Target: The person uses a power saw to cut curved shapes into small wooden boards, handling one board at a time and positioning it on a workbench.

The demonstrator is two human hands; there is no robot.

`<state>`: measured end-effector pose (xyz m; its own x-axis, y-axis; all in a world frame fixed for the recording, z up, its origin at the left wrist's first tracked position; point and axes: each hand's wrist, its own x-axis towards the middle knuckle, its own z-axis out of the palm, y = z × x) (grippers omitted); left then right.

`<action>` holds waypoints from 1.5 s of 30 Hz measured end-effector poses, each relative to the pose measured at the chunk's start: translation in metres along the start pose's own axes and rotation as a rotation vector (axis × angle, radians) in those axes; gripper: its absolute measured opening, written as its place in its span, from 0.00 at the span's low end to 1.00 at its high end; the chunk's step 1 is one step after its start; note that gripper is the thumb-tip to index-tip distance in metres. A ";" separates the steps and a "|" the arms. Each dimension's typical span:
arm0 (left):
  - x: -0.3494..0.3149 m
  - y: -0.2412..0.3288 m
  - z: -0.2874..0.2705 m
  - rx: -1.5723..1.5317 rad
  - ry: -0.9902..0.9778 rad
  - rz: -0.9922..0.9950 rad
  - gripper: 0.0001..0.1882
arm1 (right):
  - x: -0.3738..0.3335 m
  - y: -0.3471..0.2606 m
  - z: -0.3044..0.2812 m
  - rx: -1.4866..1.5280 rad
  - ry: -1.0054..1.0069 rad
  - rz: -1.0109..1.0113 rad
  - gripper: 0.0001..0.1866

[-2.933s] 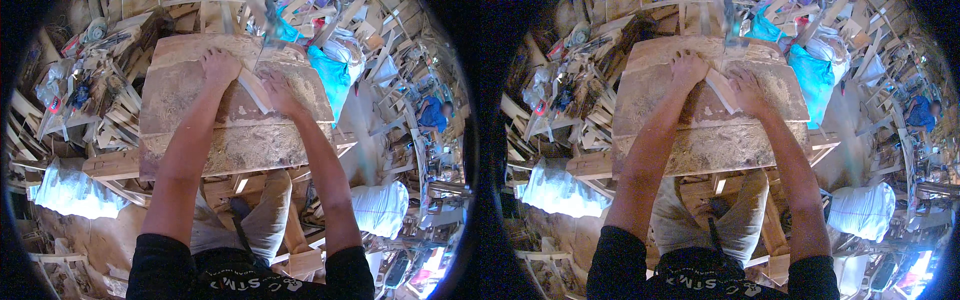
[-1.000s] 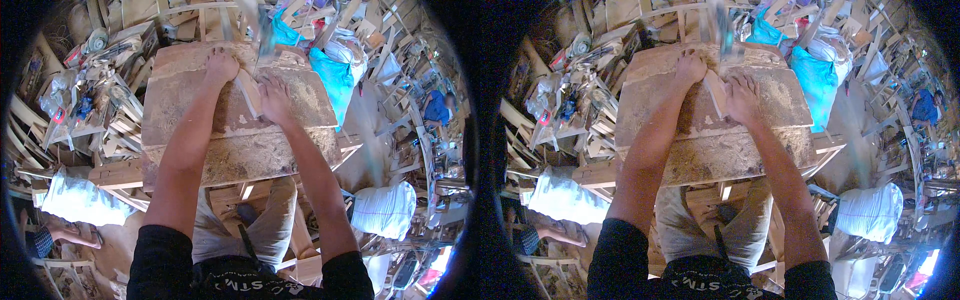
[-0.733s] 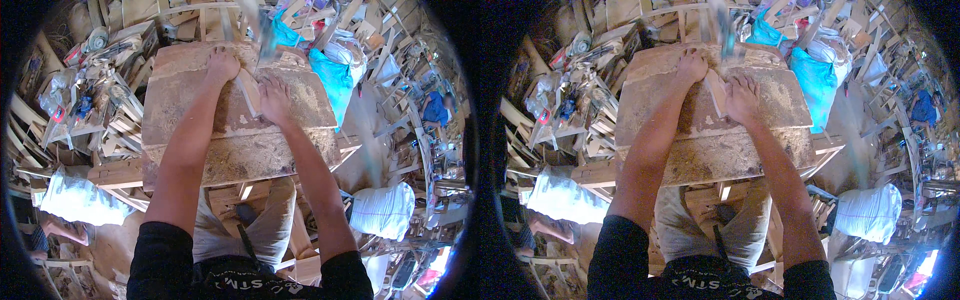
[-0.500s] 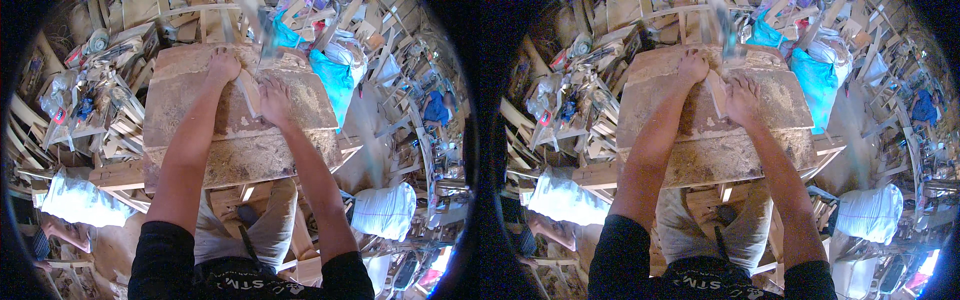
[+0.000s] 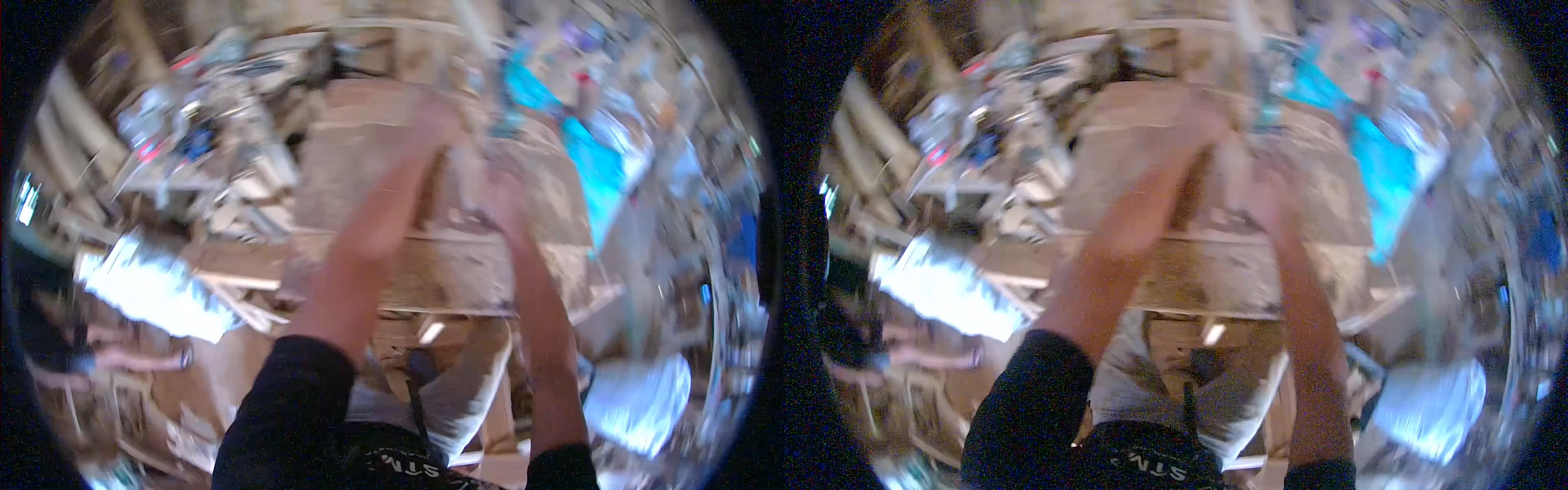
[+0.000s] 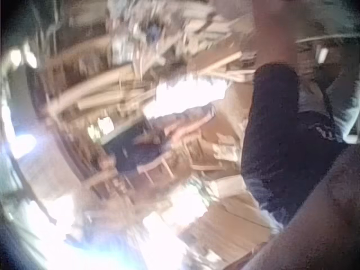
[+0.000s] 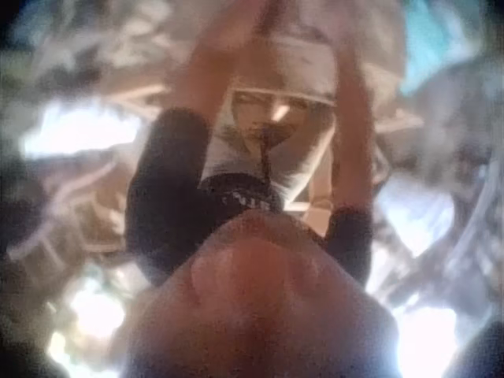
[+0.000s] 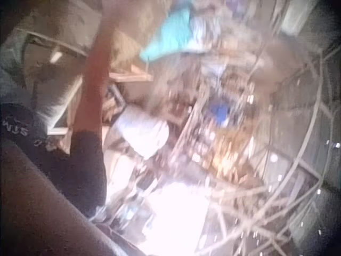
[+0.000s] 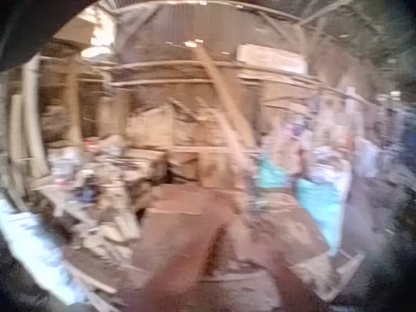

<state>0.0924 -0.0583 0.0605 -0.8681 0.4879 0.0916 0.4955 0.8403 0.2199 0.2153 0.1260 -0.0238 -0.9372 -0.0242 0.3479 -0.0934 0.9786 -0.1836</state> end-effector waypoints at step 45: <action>0.043 0.022 0.100 -0.221 0.460 -0.216 0.35 | 0.006 0.009 -0.035 0.290 -0.069 0.009 0.26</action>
<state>0.0690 0.0049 -0.0275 -0.8976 0.1148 0.4257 0.3296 0.8159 0.4750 0.2207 0.1414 0.0088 -0.9582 -0.0396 0.2832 -0.1679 0.8795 -0.4452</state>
